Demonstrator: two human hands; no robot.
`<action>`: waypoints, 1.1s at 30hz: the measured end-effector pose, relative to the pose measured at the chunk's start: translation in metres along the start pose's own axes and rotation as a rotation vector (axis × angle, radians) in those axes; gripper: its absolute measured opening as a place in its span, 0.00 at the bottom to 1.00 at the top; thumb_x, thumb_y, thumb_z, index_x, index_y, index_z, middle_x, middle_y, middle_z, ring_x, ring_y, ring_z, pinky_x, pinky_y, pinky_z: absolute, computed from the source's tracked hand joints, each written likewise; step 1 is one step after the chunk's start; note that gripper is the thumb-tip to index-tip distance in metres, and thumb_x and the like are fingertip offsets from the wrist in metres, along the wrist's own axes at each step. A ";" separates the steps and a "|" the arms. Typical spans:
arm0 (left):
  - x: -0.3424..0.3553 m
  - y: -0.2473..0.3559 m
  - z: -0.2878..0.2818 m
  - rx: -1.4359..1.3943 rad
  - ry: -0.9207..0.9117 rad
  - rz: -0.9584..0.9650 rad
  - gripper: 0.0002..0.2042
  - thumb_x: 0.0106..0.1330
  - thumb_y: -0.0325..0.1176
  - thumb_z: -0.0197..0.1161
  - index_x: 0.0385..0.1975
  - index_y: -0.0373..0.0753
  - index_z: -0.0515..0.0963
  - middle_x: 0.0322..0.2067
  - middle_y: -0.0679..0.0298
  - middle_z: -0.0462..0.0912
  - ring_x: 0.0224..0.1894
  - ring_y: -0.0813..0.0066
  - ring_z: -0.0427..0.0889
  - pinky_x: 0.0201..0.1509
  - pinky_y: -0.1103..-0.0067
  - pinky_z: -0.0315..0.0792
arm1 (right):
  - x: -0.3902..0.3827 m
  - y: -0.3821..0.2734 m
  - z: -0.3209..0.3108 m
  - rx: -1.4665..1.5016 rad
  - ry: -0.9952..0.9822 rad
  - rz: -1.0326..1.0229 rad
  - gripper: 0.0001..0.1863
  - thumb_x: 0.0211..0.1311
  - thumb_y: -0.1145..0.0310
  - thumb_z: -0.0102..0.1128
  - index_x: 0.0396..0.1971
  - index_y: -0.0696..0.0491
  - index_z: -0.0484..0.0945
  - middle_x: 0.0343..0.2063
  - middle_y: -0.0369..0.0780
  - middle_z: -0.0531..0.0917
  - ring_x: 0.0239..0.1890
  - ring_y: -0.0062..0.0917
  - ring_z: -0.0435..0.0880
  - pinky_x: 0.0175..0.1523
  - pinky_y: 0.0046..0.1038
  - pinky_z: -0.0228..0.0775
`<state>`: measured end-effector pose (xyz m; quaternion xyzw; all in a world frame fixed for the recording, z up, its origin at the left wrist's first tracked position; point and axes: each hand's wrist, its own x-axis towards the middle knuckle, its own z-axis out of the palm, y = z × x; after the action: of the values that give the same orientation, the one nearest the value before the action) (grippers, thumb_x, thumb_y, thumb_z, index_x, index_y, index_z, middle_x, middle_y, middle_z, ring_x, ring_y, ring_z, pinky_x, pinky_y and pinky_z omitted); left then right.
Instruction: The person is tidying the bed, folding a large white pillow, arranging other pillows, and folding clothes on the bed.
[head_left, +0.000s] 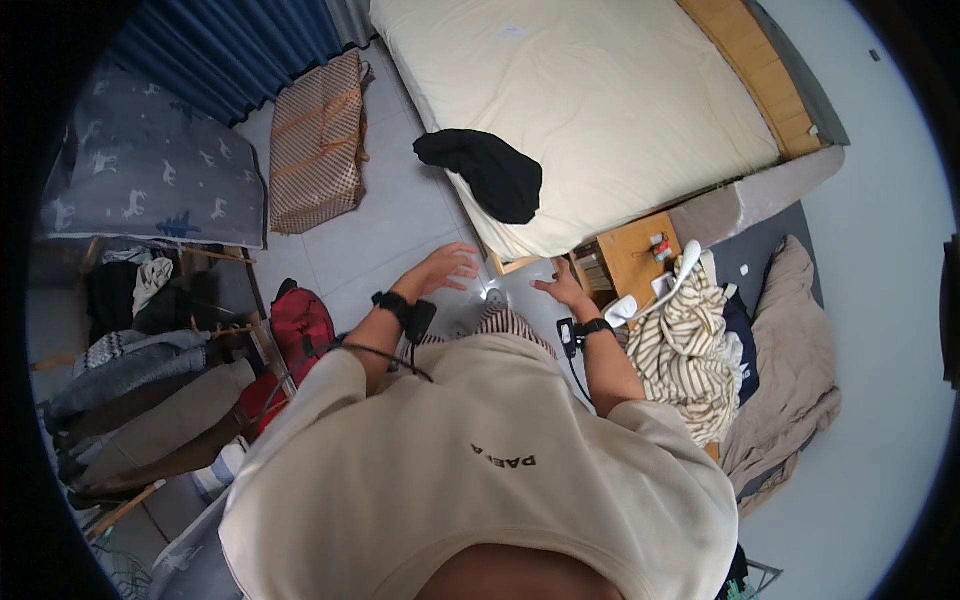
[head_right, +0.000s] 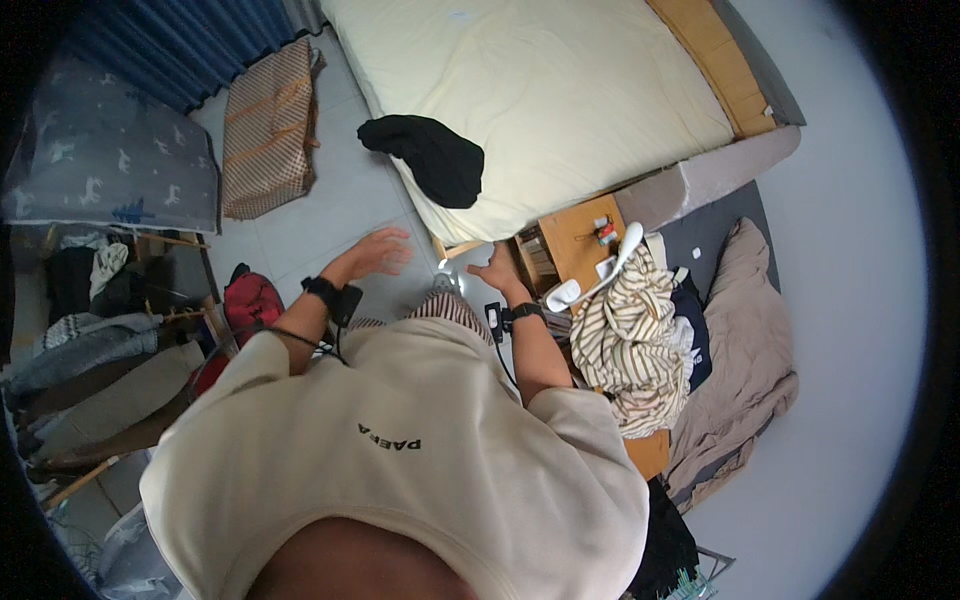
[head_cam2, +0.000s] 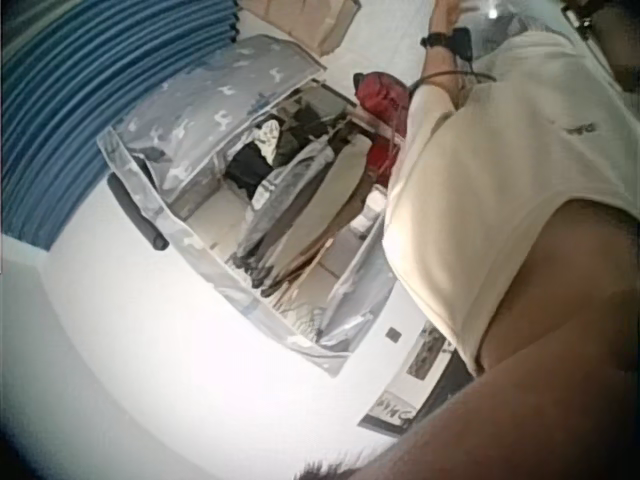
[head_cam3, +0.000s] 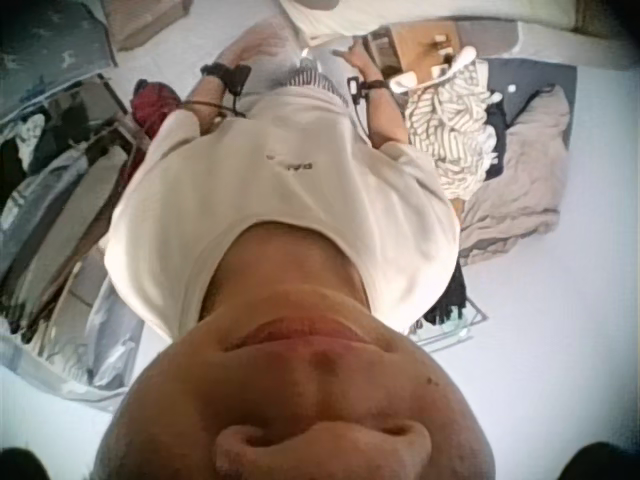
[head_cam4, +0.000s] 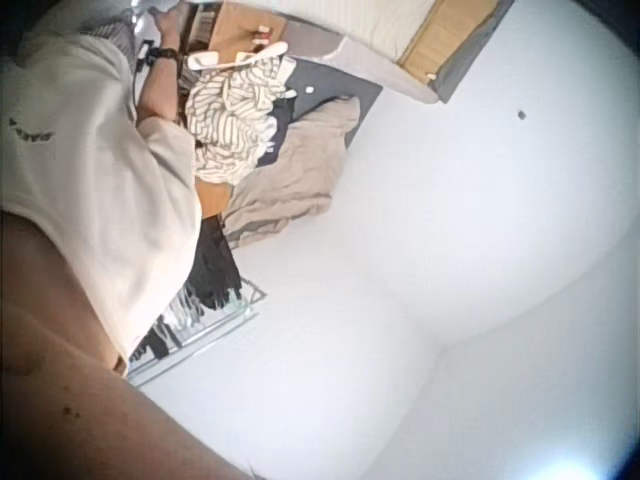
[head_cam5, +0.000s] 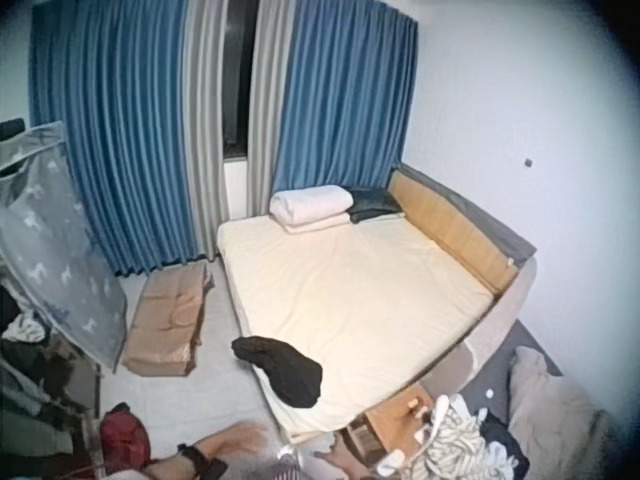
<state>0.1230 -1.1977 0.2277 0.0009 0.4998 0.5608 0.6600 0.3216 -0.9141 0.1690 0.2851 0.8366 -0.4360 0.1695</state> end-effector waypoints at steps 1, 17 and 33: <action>-0.007 -0.006 -0.013 0.000 0.012 -0.006 0.21 0.65 0.35 0.56 0.58 0.45 0.65 0.46 0.60 0.76 0.49 0.68 0.77 0.48 0.66 0.75 | 0.023 -0.002 0.007 0.008 -0.011 -0.003 0.61 0.42 0.49 0.75 0.67 0.63 0.44 0.58 0.61 0.65 0.58 0.46 0.70 0.57 0.40 0.69; -0.004 -0.041 -0.102 -0.202 0.415 -0.187 0.16 0.69 0.35 0.55 0.55 0.42 0.69 0.48 0.58 0.77 0.51 0.65 0.77 0.52 0.67 0.75 | 0.314 0.016 0.051 0.511 0.098 0.541 0.64 0.39 0.68 0.78 0.68 0.54 0.34 0.56 0.59 0.62 0.49 0.43 0.77 0.42 0.38 0.80; 0.047 0.020 -0.098 0.065 0.277 -0.189 0.15 0.66 0.37 0.56 0.51 0.43 0.71 0.44 0.63 0.79 0.48 0.71 0.79 0.50 0.67 0.73 | 0.257 0.039 0.068 0.504 -0.471 0.103 0.22 0.48 0.65 0.69 0.45 0.50 0.76 0.36 0.36 0.79 0.24 0.27 0.78 0.27 0.29 0.76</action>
<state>0.0375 -1.2102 0.1588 -0.1020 0.6017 0.4745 0.6343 0.1479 -0.8685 -0.0306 0.2515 0.6250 -0.6737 0.3038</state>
